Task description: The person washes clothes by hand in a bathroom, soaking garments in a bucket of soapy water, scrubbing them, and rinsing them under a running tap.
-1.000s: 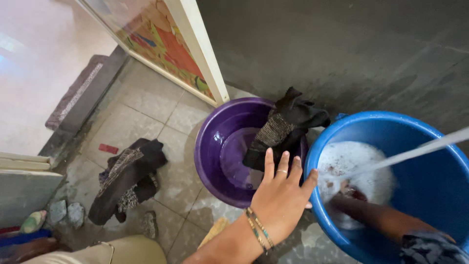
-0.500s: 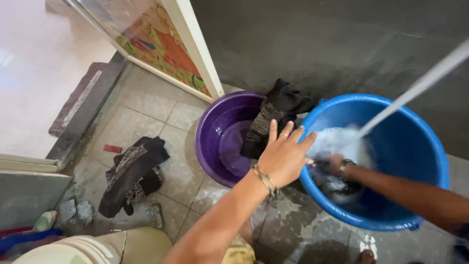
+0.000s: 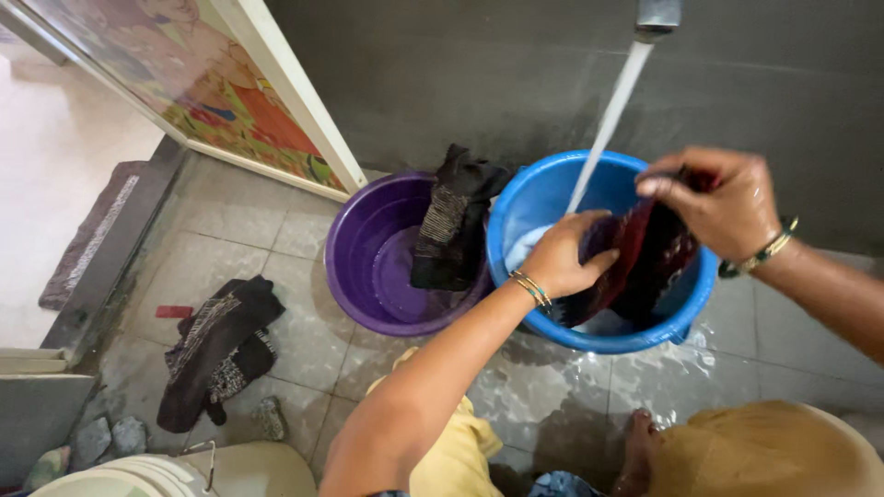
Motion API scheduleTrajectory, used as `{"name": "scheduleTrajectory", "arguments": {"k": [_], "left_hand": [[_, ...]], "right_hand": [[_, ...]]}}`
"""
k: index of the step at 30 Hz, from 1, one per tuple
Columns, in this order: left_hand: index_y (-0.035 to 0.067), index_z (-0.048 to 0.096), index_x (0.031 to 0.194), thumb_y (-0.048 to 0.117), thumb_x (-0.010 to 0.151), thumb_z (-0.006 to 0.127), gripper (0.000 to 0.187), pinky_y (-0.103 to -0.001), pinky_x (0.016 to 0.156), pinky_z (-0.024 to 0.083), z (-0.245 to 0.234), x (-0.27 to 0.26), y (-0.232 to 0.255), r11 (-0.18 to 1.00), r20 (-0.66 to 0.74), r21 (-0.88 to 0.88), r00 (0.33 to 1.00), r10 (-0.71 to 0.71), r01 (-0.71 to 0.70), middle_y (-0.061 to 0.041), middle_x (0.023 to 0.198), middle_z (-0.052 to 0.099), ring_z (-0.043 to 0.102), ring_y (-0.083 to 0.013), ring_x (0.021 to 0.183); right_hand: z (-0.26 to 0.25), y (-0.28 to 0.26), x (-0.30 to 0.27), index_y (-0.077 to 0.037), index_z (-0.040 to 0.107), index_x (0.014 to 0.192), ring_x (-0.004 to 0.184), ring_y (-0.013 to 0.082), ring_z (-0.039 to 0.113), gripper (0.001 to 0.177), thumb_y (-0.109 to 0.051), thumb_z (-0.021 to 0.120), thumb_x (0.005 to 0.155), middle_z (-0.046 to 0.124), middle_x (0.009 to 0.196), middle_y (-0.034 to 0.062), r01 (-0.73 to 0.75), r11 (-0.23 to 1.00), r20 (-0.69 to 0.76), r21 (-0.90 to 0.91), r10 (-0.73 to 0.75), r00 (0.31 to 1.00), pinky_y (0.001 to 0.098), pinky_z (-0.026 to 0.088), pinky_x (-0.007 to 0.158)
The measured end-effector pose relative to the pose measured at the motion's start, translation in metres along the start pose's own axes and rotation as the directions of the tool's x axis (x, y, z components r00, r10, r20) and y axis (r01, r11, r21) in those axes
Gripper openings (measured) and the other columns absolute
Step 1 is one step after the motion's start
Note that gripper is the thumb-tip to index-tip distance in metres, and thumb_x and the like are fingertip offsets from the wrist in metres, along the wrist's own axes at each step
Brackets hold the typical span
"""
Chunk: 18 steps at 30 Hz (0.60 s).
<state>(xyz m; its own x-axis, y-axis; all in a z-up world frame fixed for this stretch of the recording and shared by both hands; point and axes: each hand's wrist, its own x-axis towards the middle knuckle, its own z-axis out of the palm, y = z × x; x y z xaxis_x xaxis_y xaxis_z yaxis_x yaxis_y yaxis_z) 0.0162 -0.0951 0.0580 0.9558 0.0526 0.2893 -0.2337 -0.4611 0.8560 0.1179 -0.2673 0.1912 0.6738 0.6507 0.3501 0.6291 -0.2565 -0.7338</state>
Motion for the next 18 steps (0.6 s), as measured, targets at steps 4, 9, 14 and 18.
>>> {"name": "scheduleTrajectory", "arguments": {"k": [4,9,14,18], "left_hand": [[-0.001,0.031,0.152,0.030,0.080,0.084,0.094,-0.045,0.113,0.041,0.010,0.002,0.043,0.989,-0.129,-0.126,0.990,0.059,-0.075,-0.034,0.144,0.049,0.052,-0.0468,0.135],[0.000,0.034,0.148,0.005,0.078,0.067,0.077,-0.050,0.098,0.048,0.024,0.013,0.043,0.996,-0.298,-0.010,0.951,-0.088,0.089,-0.037,0.121,0.061,0.060,-0.0515,0.115],[0.011,0.066,0.109,0.003,0.095,0.062,0.017,-0.049,0.078,0.058,0.010,0.026,0.013,0.995,-0.391,0.092,0.920,-0.011,0.050,-0.025,0.093,0.072,0.071,-0.0448,0.094],[0.008,0.060,0.109,0.015,0.098,0.065,0.014,-0.049,0.072,0.053,0.003,0.028,0.024,1.000,-0.264,-0.005,0.964,-0.029,0.029,-0.021,0.091,0.071,0.068,-0.0425,0.091]], "right_hand": [[-0.020,-0.048,0.015,-0.003,0.070,0.106,0.077,0.0060,0.060,0.016,-0.019,0.075,0.102,0.069,0.088,0.0011,-0.008,0.999,-0.091,-0.047,0.004,0.996,0.0240,0.049,0.066],[-0.021,-0.030,0.010,0.003,0.065,0.096,0.074,0.0122,0.053,0.027,-0.020,0.067,0.108,0.059,0.085,0.0095,0.187,0.950,-0.156,-0.251,-0.230,0.961,0.0293,0.044,0.064],[-0.034,0.046,0.001,0.000,0.059,0.098,0.077,0.0096,0.055,0.030,-0.027,0.061,0.110,0.058,0.089,0.0070,-0.023,0.997,-0.144,-0.067,0.014,0.990,0.0270,0.045,0.068],[-0.015,0.048,-0.021,-0.006,0.057,0.136,0.096,0.0115,0.062,0.082,-0.028,0.089,0.064,0.063,0.114,0.0043,0.135,0.989,0.062,-0.059,-0.131,0.989,0.0305,0.054,0.082]]}}
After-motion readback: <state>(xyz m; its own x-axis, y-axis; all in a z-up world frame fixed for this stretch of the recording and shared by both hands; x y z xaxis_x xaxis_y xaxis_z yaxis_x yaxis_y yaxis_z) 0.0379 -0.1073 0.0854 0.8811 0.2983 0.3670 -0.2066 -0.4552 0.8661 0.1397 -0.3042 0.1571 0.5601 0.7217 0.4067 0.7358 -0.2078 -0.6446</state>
